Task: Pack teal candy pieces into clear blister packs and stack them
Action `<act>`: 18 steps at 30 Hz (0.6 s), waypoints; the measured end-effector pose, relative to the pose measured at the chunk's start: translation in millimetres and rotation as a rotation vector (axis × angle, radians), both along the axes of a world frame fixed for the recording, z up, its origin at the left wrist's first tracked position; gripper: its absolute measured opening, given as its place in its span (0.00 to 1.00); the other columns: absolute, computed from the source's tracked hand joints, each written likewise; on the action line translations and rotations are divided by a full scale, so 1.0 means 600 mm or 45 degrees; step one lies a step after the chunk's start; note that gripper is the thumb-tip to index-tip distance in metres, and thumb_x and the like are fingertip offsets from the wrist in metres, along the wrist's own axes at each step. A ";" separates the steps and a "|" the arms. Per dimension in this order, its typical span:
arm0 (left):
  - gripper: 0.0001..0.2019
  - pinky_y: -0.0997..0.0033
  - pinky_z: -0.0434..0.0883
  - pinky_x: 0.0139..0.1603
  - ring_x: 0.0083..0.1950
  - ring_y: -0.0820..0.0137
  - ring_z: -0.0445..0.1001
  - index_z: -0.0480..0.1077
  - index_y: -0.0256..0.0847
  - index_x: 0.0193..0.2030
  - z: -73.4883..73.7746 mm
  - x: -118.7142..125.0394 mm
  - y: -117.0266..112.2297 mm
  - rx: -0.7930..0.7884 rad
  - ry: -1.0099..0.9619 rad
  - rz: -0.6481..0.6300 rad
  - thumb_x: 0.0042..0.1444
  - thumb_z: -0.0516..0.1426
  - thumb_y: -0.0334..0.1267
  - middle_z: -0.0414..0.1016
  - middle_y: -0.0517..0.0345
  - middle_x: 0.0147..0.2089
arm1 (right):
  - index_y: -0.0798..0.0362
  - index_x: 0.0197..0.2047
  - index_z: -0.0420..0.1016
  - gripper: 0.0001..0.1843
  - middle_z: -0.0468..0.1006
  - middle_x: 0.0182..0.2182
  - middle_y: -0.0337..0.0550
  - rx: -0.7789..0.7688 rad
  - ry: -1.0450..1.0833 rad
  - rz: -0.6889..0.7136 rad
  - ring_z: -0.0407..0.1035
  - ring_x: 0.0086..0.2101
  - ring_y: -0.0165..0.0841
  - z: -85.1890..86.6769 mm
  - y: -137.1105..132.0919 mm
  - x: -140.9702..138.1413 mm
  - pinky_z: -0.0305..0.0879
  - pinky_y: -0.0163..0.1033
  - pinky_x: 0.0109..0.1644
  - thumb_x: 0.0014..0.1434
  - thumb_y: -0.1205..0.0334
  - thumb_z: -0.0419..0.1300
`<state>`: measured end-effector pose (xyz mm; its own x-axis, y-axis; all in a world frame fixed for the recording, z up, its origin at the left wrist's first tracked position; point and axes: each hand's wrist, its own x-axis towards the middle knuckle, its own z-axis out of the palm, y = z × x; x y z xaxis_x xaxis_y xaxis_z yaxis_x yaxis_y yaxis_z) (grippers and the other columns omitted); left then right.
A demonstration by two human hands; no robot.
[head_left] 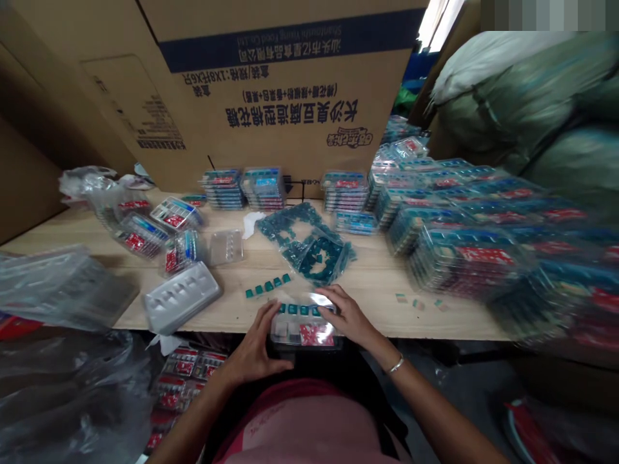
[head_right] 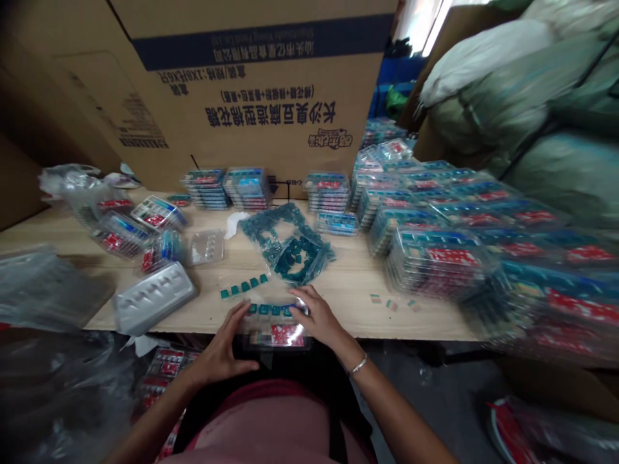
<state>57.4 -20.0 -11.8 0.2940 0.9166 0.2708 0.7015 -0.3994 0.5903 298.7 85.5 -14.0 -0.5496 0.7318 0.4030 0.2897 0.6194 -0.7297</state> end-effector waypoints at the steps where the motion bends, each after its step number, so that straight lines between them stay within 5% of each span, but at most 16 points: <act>1: 0.50 0.43 0.62 0.61 0.67 0.48 0.53 0.40 0.44 0.68 -0.003 -0.003 -0.001 0.006 0.052 -0.001 0.45 0.66 0.46 0.49 0.37 0.67 | 0.55 0.54 0.69 0.18 0.70 0.43 0.49 -0.001 -0.014 0.026 0.67 0.45 0.36 0.002 0.004 0.002 0.67 0.41 0.48 0.62 0.61 0.53; 6: 0.38 0.44 0.64 0.59 0.69 0.47 0.48 0.48 0.44 0.66 -0.022 -0.002 0.002 0.207 0.150 0.047 0.51 0.62 0.40 0.41 0.35 0.69 | 0.53 0.55 0.70 0.19 0.68 0.40 0.46 0.003 -0.144 0.104 0.67 0.35 0.30 0.014 0.022 0.009 0.68 0.36 0.39 0.62 0.65 0.51; 14: 0.30 0.48 0.66 0.58 0.66 0.52 0.57 0.53 0.42 0.64 -0.026 0.002 0.001 0.342 0.272 -0.021 0.56 0.58 0.41 0.54 0.38 0.66 | 0.52 0.56 0.68 0.23 0.71 0.47 0.49 0.260 -0.276 0.203 0.66 0.48 0.35 0.015 0.019 0.006 0.67 0.44 0.52 0.61 0.73 0.46; 18: 0.27 0.50 0.67 0.58 0.65 0.54 0.58 0.57 0.43 0.63 -0.031 0.003 0.002 0.404 0.354 -0.055 0.57 0.56 0.40 0.55 0.41 0.66 | 0.53 0.58 0.66 0.20 0.69 0.53 0.53 0.301 -0.413 0.181 0.62 0.55 0.39 0.030 -0.004 0.014 0.62 0.50 0.57 0.63 0.62 0.51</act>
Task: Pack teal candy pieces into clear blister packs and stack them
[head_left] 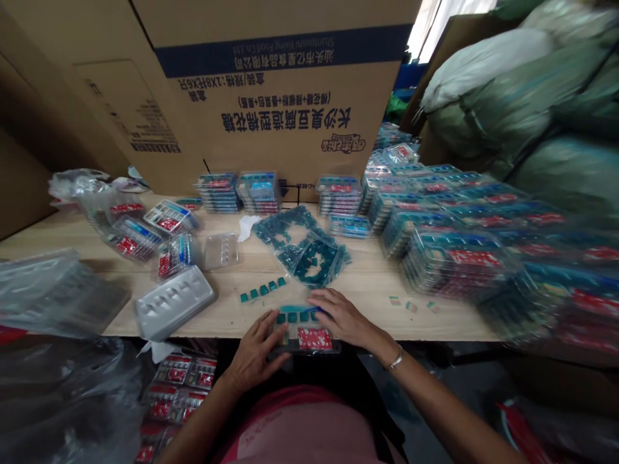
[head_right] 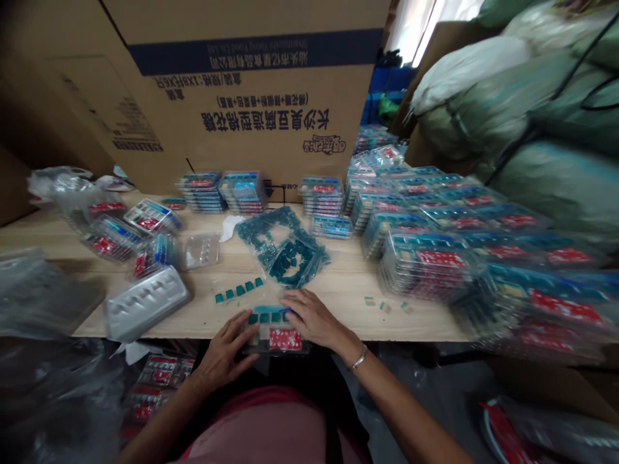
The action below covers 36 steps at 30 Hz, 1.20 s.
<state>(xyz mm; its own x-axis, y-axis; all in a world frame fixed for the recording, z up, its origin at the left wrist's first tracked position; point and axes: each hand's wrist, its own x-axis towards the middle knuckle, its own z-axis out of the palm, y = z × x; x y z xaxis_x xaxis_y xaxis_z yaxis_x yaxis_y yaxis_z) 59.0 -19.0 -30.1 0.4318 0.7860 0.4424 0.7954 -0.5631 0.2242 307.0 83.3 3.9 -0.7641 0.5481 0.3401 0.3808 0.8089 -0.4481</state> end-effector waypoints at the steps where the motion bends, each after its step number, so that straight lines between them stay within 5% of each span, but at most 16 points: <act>1: 0.26 0.50 0.67 0.57 0.65 0.54 0.59 0.57 0.44 0.62 -0.001 0.000 0.001 -0.003 0.018 0.002 0.57 0.56 0.40 0.56 0.41 0.66 | 0.53 0.60 0.64 0.25 0.66 0.57 0.55 0.024 -0.071 0.000 0.57 0.58 0.43 0.004 -0.009 0.002 0.58 0.54 0.59 0.61 0.55 0.56; 5: 0.26 0.53 0.68 0.56 0.63 0.55 0.62 0.59 0.43 0.62 -0.003 0.003 0.003 0.005 0.055 0.028 0.57 0.55 0.42 0.57 0.42 0.66 | 0.53 0.66 0.52 0.54 0.49 0.66 0.60 0.047 -0.310 0.022 0.40 0.64 0.53 0.010 -0.039 0.002 0.44 0.65 0.62 0.42 0.38 0.66; 10: 0.27 0.55 0.69 0.55 0.60 0.54 0.64 0.59 0.41 0.62 -0.005 0.009 0.005 0.044 0.102 0.080 0.56 0.55 0.45 0.58 0.40 0.65 | 0.51 0.67 0.49 0.53 0.47 0.67 0.59 0.027 -0.300 -0.017 0.38 0.65 0.51 0.009 -0.043 0.002 0.41 0.64 0.63 0.44 0.41 0.66; 12: 0.27 0.56 0.69 0.54 0.59 0.55 0.66 0.60 0.41 0.61 -0.007 0.011 0.005 0.065 0.110 0.107 0.56 0.55 0.46 0.59 0.40 0.64 | 0.52 0.67 0.50 0.50 0.48 0.66 0.58 -0.048 -0.132 -0.042 0.41 0.65 0.50 0.001 -0.040 0.008 0.46 0.59 0.64 0.47 0.42 0.64; 14: 0.26 0.57 0.69 0.53 0.59 0.56 0.66 0.61 0.41 0.60 -0.009 0.012 0.006 0.084 0.100 0.124 0.56 0.56 0.46 0.60 0.40 0.64 | 0.52 0.64 0.54 0.37 0.56 0.62 0.57 -0.173 0.172 -0.254 0.53 0.61 0.45 -0.012 -0.038 0.014 0.57 0.52 0.60 0.56 0.47 0.59; 18: 0.25 0.56 0.69 0.53 0.58 0.55 0.66 0.63 0.42 0.59 -0.011 0.015 0.007 0.112 0.080 0.149 0.55 0.56 0.47 0.61 0.41 0.63 | 0.52 0.49 0.69 0.14 0.70 0.43 0.48 -0.343 0.493 -0.638 0.69 0.44 0.37 -0.039 -0.047 0.015 0.69 0.42 0.47 0.61 0.61 0.52; 22: 0.25 0.57 0.69 0.53 0.58 0.55 0.66 0.63 0.42 0.59 -0.008 0.015 0.009 0.131 0.115 0.138 0.55 0.57 0.47 0.61 0.41 0.63 | 0.53 0.52 0.68 0.18 0.67 0.52 0.53 -0.158 0.302 -0.526 0.61 0.54 0.42 -0.025 -0.064 0.008 0.62 0.50 0.58 0.58 0.61 0.55; 27: 0.26 0.56 0.69 0.52 0.56 0.55 0.66 0.64 0.42 0.59 -0.013 0.012 0.008 0.142 0.193 0.103 0.54 0.58 0.45 0.61 0.41 0.62 | 0.59 0.57 0.64 0.37 0.62 0.60 0.60 0.086 -0.239 -0.261 0.52 0.61 0.52 -0.008 -0.083 -0.004 0.52 0.60 0.63 0.46 0.53 0.68; 33: 0.20 0.59 0.71 0.46 0.50 0.57 0.70 0.66 0.44 0.56 -0.020 0.029 -0.004 0.283 0.233 0.101 0.57 0.54 0.43 0.67 0.42 0.57 | 0.56 0.61 0.60 0.25 0.68 0.56 0.59 0.570 -0.380 -0.248 0.62 0.56 0.46 -0.041 -0.121 -0.013 0.64 0.50 0.54 0.61 0.65 0.56; 36: 0.21 0.62 0.71 0.48 0.52 0.60 0.70 0.63 0.43 0.59 -0.005 0.041 -0.014 0.241 0.172 0.067 0.58 0.53 0.43 0.68 0.44 0.57 | 0.59 0.57 0.65 0.20 0.72 0.53 0.56 0.653 -0.351 -0.152 0.66 0.53 0.45 -0.011 -0.136 0.009 0.66 0.48 0.52 0.62 0.64 0.54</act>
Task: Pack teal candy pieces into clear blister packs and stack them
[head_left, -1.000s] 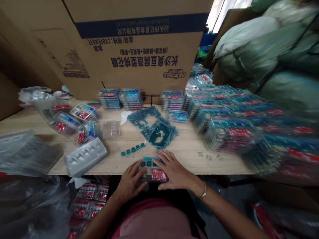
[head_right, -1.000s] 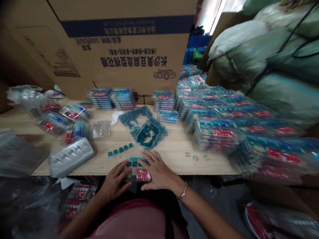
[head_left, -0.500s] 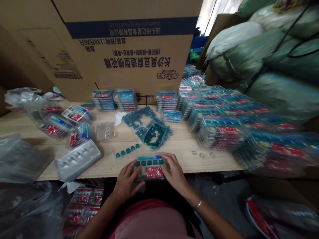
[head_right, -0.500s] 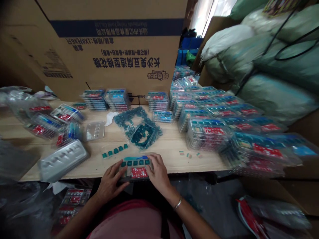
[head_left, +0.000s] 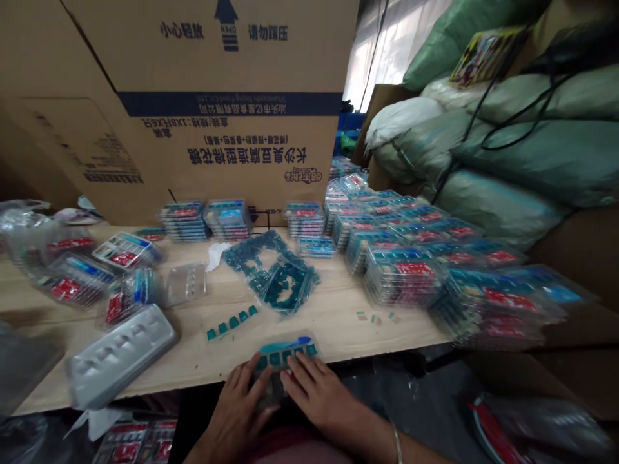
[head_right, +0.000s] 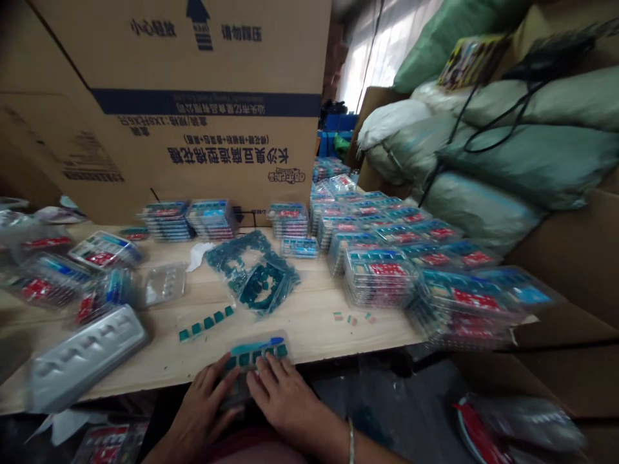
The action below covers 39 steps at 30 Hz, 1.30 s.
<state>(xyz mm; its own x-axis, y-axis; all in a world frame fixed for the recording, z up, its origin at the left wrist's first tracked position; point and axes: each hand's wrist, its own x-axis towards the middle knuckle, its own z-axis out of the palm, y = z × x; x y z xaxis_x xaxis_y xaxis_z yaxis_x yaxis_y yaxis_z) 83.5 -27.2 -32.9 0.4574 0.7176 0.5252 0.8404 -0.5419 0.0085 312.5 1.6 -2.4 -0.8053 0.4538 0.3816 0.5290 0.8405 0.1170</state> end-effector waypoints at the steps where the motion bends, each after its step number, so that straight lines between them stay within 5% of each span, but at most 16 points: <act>1: 0.23 0.63 0.71 0.49 0.53 0.60 0.70 0.62 0.42 0.60 0.007 0.001 -0.001 -0.018 -0.033 -0.019 0.58 0.53 0.45 0.68 0.44 0.58 | 0.59 0.55 0.67 0.18 0.74 0.51 0.54 -0.016 0.013 0.012 0.68 0.51 0.43 0.019 -0.002 0.012 0.68 0.46 0.51 0.62 0.65 0.53; 6: 0.26 0.59 0.68 0.52 0.56 0.58 0.68 0.57 0.40 0.62 0.030 -0.026 0.021 0.049 -0.198 0.141 0.59 0.53 0.43 0.66 0.42 0.59 | 0.57 0.54 0.68 0.19 0.78 0.47 0.48 0.012 0.238 -0.012 0.71 0.47 0.33 0.124 0.051 0.081 0.68 0.39 0.50 0.62 0.73 0.46; 10: 0.24 0.50 0.63 0.57 0.59 0.53 0.65 0.61 0.40 0.59 0.014 -0.058 0.042 0.027 -0.148 0.443 0.58 0.52 0.46 0.66 0.41 0.60 | 0.57 0.53 0.69 0.19 0.76 0.48 0.51 0.277 0.410 -0.174 0.69 0.49 0.38 0.153 0.195 0.103 0.65 0.44 0.51 0.60 0.73 0.49; 16: 0.22 0.50 0.62 0.60 0.64 0.52 0.60 0.64 0.39 0.55 -0.001 -0.065 0.025 -0.165 -0.116 0.466 0.57 0.54 0.48 0.70 0.45 0.54 | 0.58 0.53 0.71 0.21 0.75 0.49 0.54 0.133 0.323 -0.523 0.66 0.49 0.44 0.093 0.426 0.058 0.60 0.49 0.50 0.59 0.71 0.47; 21: 0.14 0.50 0.65 0.58 0.56 0.56 0.67 0.65 0.40 0.46 0.013 -0.062 0.007 -0.219 -0.224 0.352 0.56 0.56 0.45 0.70 0.47 0.47 | 0.60 0.56 0.67 0.26 0.70 0.55 0.58 -0.194 0.069 -0.649 0.64 0.51 0.48 0.033 0.493 0.059 0.61 0.50 0.49 0.52 0.67 0.55; 26: 0.15 0.55 0.70 0.53 0.54 0.58 0.68 0.62 0.41 0.48 0.007 -0.079 -0.013 -0.145 -0.412 0.382 0.55 0.56 0.40 0.69 0.47 0.48 | 0.61 0.54 0.69 0.24 0.68 0.55 0.61 -0.092 0.284 -0.587 0.63 0.52 0.50 0.039 0.454 0.076 0.62 0.54 0.51 0.54 0.65 0.54; 31: 0.18 0.49 0.66 0.56 0.59 0.54 0.65 0.63 0.41 0.51 0.005 -0.097 -0.029 -0.126 -0.262 0.445 0.54 0.57 0.41 0.66 0.43 0.57 | 0.52 0.46 0.74 0.16 0.79 0.41 0.47 0.007 0.635 0.050 0.71 0.44 0.36 0.059 0.267 -0.010 0.67 0.44 0.50 0.59 0.70 0.50; 34: 0.17 0.52 0.67 0.56 0.58 0.56 0.66 0.64 0.41 0.50 0.015 -0.094 -0.037 -0.172 -0.198 0.379 0.54 0.57 0.42 0.68 0.44 0.55 | 0.52 0.52 0.72 0.18 0.77 0.48 0.47 -0.182 0.387 0.375 0.69 0.49 0.34 0.030 0.149 -0.089 0.65 0.42 0.54 0.61 0.70 0.51; 39: 0.14 0.59 0.68 0.52 0.54 0.60 0.69 0.65 0.42 0.49 0.060 -0.136 -0.016 -0.066 -0.187 0.492 0.57 0.55 0.41 0.70 0.47 0.52 | 0.51 0.62 0.62 0.24 0.65 0.60 0.49 -0.354 0.158 0.181 0.60 0.58 0.41 -0.052 0.080 -0.134 0.61 0.49 0.58 0.62 0.64 0.52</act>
